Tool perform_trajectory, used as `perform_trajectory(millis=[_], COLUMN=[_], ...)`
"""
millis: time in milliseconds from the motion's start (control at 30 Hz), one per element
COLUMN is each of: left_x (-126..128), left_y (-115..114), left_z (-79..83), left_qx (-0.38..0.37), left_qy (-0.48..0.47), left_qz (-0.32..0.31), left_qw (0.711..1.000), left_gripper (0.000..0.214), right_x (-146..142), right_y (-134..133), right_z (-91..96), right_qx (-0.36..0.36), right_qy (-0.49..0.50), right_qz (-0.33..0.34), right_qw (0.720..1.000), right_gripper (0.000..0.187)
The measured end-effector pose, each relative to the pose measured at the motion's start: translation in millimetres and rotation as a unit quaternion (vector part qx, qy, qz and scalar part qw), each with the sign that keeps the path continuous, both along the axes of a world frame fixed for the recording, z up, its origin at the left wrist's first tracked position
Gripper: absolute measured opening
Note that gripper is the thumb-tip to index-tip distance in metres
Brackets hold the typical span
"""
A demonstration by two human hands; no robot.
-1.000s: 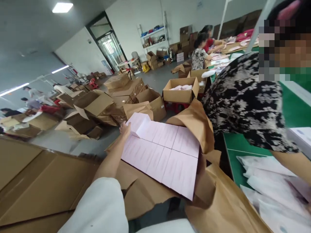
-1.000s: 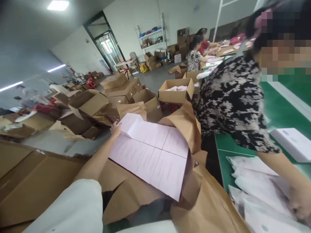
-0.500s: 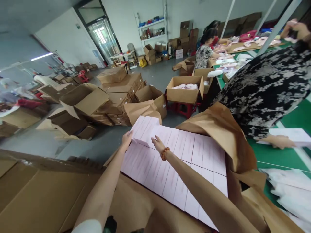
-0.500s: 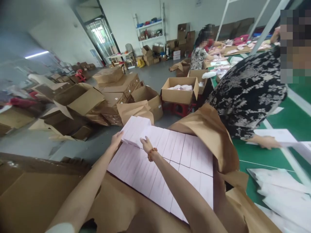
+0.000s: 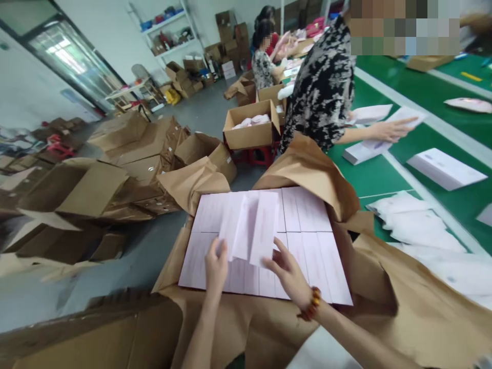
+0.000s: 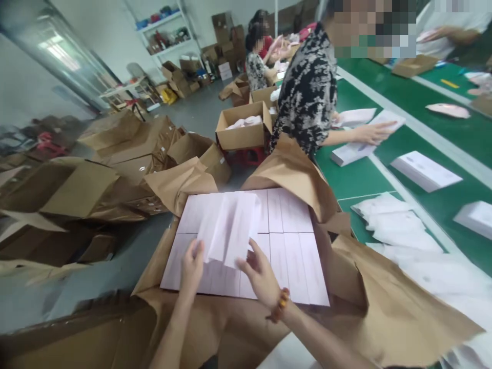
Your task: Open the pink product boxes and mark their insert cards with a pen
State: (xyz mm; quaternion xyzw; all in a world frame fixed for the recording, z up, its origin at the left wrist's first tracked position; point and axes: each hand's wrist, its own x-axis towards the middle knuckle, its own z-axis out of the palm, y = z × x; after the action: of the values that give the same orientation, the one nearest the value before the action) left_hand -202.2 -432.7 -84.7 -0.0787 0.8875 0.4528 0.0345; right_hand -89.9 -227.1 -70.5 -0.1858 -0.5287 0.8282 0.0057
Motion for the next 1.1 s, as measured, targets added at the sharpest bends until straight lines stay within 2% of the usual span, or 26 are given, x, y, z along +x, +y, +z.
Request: perform_trajectory(millis=[100, 167, 233, 333, 400, 433, 467, 500, 567, 633, 767, 867, 967, 1033, 1100], left_x=[28, 39, 48, 73, 98, 112, 126, 140, 164, 184, 219, 246, 274, 291, 303], left_y=[47, 67, 78, 94, 114, 128, 144, 160, 191, 218, 262, 296, 330, 349, 365], left_z=[-16.6, -20.0, -13.0, 15.7, 38.7, 48.5, 56.0, 61.0, 63.8, 60.6, 54.6, 55.5, 58.3, 59.5, 58.7], left_qx=[0.042, 0.040, 0.019, 0.008, 0.073, 0.124, 0.176, 0.222, 0.281, 0.295, 0.273, 0.275, 0.268, 0.263, 0.258], left_qy=[-0.062, -0.090, -0.077, 0.056, 0.073, 0.022, -0.055, -0.139, -0.264, -0.308, -0.300, -0.305, -0.319, -0.325, -0.309], left_qz=[-0.040, -0.067, -0.069, -0.063, -0.154, -0.232, -0.309, -0.375, -0.447, -0.474, -0.499, -0.509, -0.547, -0.568, -0.575], left_qw=[0.996, 0.993, 0.994, 0.996, 0.983, 0.965, 0.933, 0.889, 0.807, 0.770, 0.766, 0.756, 0.726, 0.709, 0.712], left_gripper=[0.051, 0.049, 0.050, 0.047, 0.046, 0.053, 0.067, 0.084, 0.110, 0.108, 0.093, 0.091, 0.084, 0.084, 0.083], right_x=[39, 62, 94, 159, 202, 220, 234, 245, 260, 271, 302, 334, 363, 378, 391], right_y=[31, 47, 58, 66, 68, 70, 73, 77, 89, 104, 133, 145, 153, 159, 168], right_z=[-4.8, -7.5, -8.4, -3.8, 6.0, 13.3, 21.7, 31.0, 49.9, 65.4, 77.5, 73.6, 67.7, 65.5, 65.2], right_qx=[-0.005, -0.010, -0.005, 0.082, 0.171, 0.203, 0.220, 0.223, 0.196, 0.161, 0.116, 0.050, -0.014, -0.030, -0.033], right_qy=[-0.031, -0.044, -0.059, -0.101, -0.116, -0.112, -0.100, -0.084, -0.055, -0.047, -0.094, -0.117, -0.126, -0.126, -0.122], right_qz=[-0.042, -0.066, -0.089, -0.125, -0.142, -0.146, -0.143, -0.135, -0.120, -0.117, -0.160, -0.219, -0.280, -0.319, -0.342], right_qw=[0.999, 0.997, 0.994, 0.984, 0.968, 0.962, 0.960, 0.962, 0.972, 0.979, 0.976, 0.967, 0.952, 0.939, 0.931], right_gripper=[0.095, 0.097, 0.093, 0.078, 0.068, 0.063, 0.058, 0.053, 0.045, 0.045, 0.057, 0.058, 0.057, 0.057, 0.056])
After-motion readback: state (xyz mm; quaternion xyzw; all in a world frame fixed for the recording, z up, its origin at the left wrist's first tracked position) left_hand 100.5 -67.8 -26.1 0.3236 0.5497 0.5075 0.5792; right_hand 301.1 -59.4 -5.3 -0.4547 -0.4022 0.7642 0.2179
